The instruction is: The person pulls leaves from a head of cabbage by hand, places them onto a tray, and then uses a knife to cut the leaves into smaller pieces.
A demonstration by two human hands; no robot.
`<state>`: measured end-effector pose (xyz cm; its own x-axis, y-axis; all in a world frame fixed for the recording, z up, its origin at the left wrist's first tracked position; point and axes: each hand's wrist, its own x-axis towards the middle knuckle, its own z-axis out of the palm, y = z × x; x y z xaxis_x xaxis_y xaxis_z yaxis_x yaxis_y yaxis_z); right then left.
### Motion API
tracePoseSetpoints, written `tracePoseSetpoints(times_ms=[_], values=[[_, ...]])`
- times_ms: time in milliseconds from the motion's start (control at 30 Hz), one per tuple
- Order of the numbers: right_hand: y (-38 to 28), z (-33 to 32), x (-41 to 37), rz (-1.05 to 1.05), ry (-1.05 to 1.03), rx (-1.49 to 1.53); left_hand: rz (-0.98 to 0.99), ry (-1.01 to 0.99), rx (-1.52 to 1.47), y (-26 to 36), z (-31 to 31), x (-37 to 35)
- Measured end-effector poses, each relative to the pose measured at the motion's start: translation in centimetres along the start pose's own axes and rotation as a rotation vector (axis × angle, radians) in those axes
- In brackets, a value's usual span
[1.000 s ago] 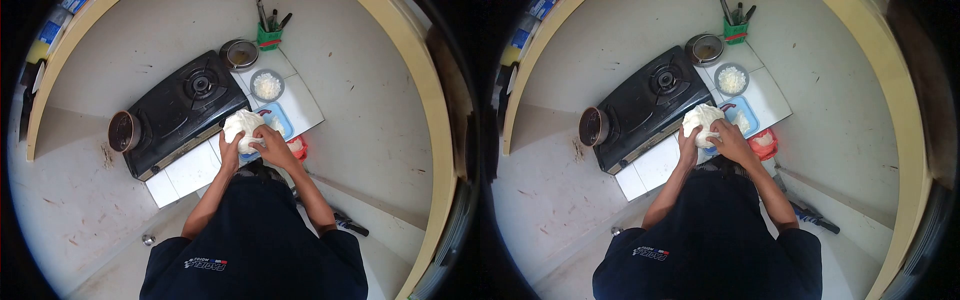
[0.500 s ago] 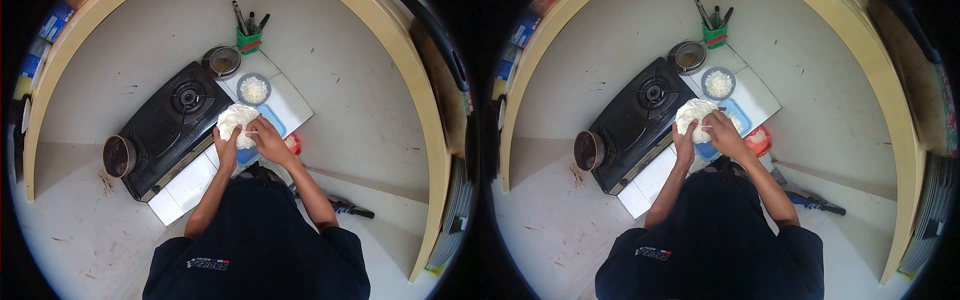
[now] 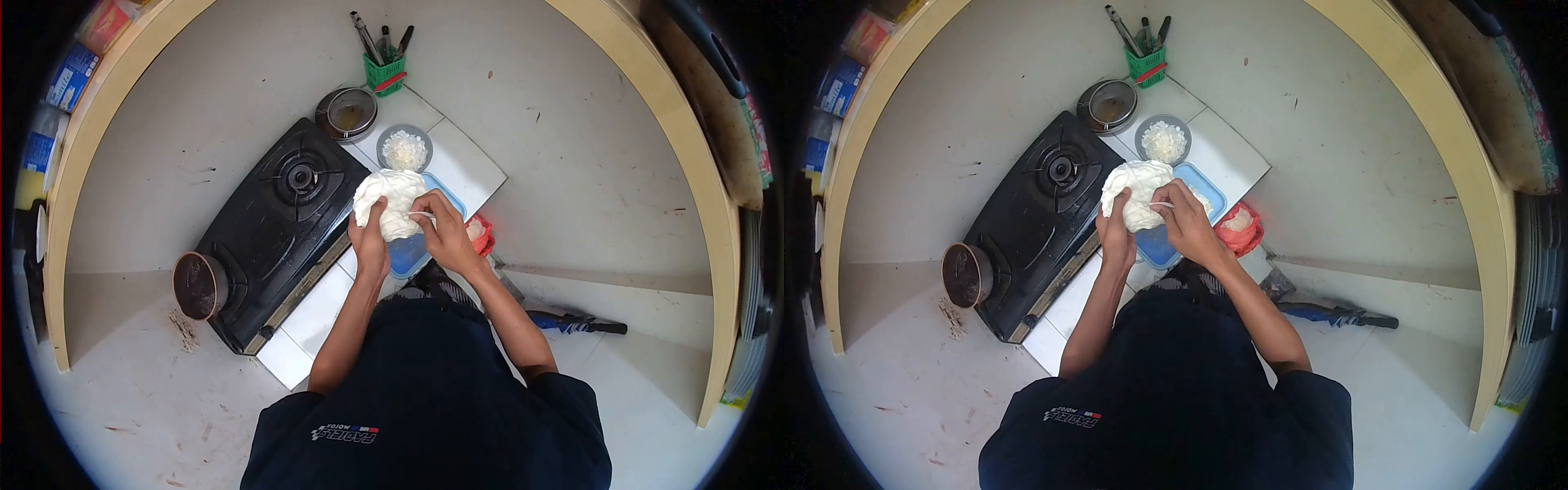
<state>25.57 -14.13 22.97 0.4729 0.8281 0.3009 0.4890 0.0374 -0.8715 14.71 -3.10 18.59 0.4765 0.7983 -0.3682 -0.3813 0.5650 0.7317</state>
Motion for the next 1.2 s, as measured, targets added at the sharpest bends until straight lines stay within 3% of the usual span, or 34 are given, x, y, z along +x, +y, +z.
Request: tracePoseSetpoints(times_ms=[300,400,500,567,633,767,833,900,967,1000,1033,1100,1133,1200], values=[[0.2,-0.2,-1.1,-0.074,0.172,0.019,-0.150,0.005,-0.132,-0.2,0.2,0.0],[-0.4,-1.5,-1.2,-0.105,0.254,-0.012,-0.171,0.093,-0.156,-0.1,0.1,0.5],[0.8,-3.0,-1.4,-0.002,0.291,0.061,-0.144,0.079,-0.221,0.6,-0.5,1.2],[1.8,-3.4,-1.8,0.321,0.346,0.353,-0.100,0.101,-0.257,0.9,-0.7,1.3],[4.2,-3.4,-1.5,0.299,0.372,0.385,-0.094,0.110,-0.266,1.1,-0.9,1.3],[12.4,-2.2,-2.1,0.309,0.345,0.272,-0.082,0.043,-0.311,1.1,-0.8,1.1],[15.7,-1.4,-2.5,0.496,0.237,0.302,-0.070,0.033,-0.326,1.0,-0.8,0.7],[20.1,0.0,-3.3,0.519,0.203,0.227,-0.060,-0.003,-0.334,1.2,-0.5,0.1],[22.0,1.0,-3.5,0.456,0.028,-0.221,-0.068,-0.013,-0.335,1.4,-0.4,-0.2],[18.7,1.0,-2.9,0.470,-0.016,-0.624,-0.078,-0.025,-0.338,1.5,-0.4,-0.3],[17.4,1.2,-2.3,0.466,-0.018,-0.618,-0.071,-0.022,-0.335,1.7,-0.2,-0.6],[15.1,1.5,-0.8,0.122,0.271,-0.154,-0.070,-0.043,-0.336,2.1,0.1,-0.9],[10.6,0.9,0.1,0.165,0.273,0.067,-0.066,-0.037,-0.337,2.1,0.0,-0.8],[3.3,-0.3,0.8,0.071,0.231,0.165,-0.047,-0.072,-0.347,1.7,-0.4,-0.7]])
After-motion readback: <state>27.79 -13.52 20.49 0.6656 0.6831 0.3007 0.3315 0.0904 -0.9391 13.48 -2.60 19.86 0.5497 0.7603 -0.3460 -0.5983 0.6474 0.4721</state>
